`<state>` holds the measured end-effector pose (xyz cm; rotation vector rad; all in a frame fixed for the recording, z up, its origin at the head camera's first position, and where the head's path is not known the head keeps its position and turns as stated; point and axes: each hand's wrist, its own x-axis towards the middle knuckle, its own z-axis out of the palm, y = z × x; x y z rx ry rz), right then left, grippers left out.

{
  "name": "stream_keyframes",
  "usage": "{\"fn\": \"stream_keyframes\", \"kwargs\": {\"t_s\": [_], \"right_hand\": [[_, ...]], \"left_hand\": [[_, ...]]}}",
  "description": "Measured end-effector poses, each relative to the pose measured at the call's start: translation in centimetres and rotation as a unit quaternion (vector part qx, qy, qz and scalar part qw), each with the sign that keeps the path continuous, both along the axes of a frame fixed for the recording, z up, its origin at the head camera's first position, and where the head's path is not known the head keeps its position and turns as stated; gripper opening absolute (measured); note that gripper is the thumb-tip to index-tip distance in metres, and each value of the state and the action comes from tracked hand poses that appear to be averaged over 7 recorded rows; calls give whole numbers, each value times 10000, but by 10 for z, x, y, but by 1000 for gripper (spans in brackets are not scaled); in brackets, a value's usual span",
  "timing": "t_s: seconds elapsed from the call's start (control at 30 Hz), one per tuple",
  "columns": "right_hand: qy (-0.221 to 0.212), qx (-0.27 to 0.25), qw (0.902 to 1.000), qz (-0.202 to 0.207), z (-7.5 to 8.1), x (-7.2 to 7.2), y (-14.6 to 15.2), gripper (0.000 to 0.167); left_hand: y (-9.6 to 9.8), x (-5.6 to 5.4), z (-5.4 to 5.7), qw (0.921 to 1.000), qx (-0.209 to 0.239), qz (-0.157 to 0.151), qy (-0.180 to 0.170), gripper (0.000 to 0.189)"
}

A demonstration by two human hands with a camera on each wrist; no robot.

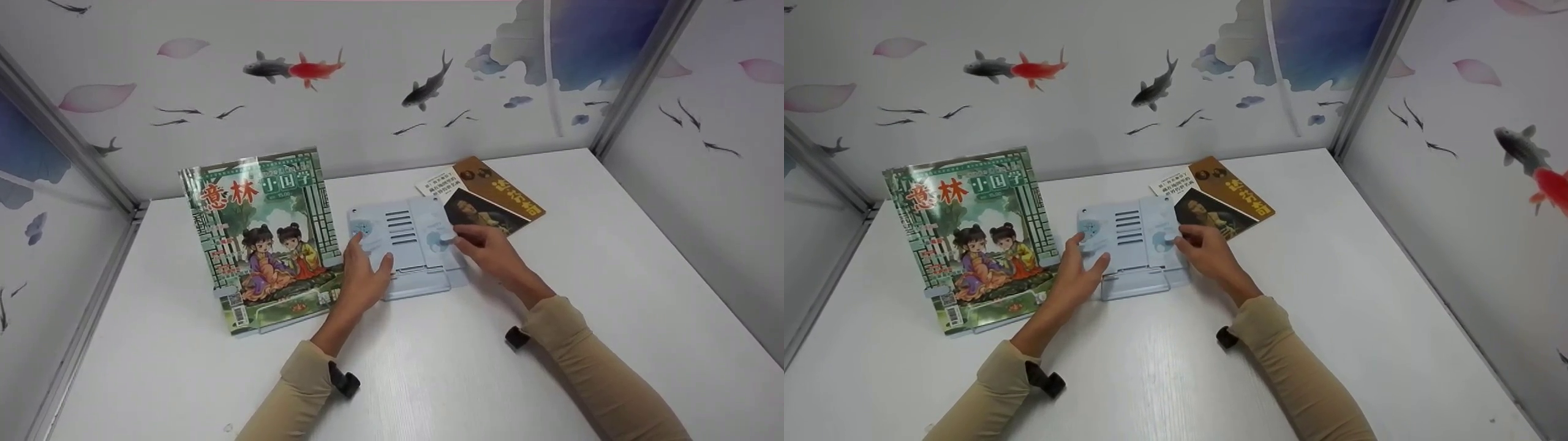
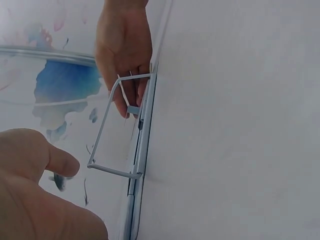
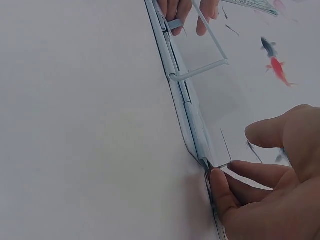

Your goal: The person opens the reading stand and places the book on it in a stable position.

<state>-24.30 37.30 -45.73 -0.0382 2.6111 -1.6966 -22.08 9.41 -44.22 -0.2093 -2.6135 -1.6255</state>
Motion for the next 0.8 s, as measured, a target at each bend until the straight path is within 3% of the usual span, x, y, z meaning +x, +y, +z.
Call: {"fn": "stream_keyframes", "kwargs": {"t_s": [0.43,0.8], "right_hand": [[-347,-707,9966,-254,5,-4,13,48],[-701,-616,9956,4,9,-7,24,46]], "left_hand": [[5,4,4,9993,167,161,-307,72],[8,9,9,9982,396,265,-353,67]]}}
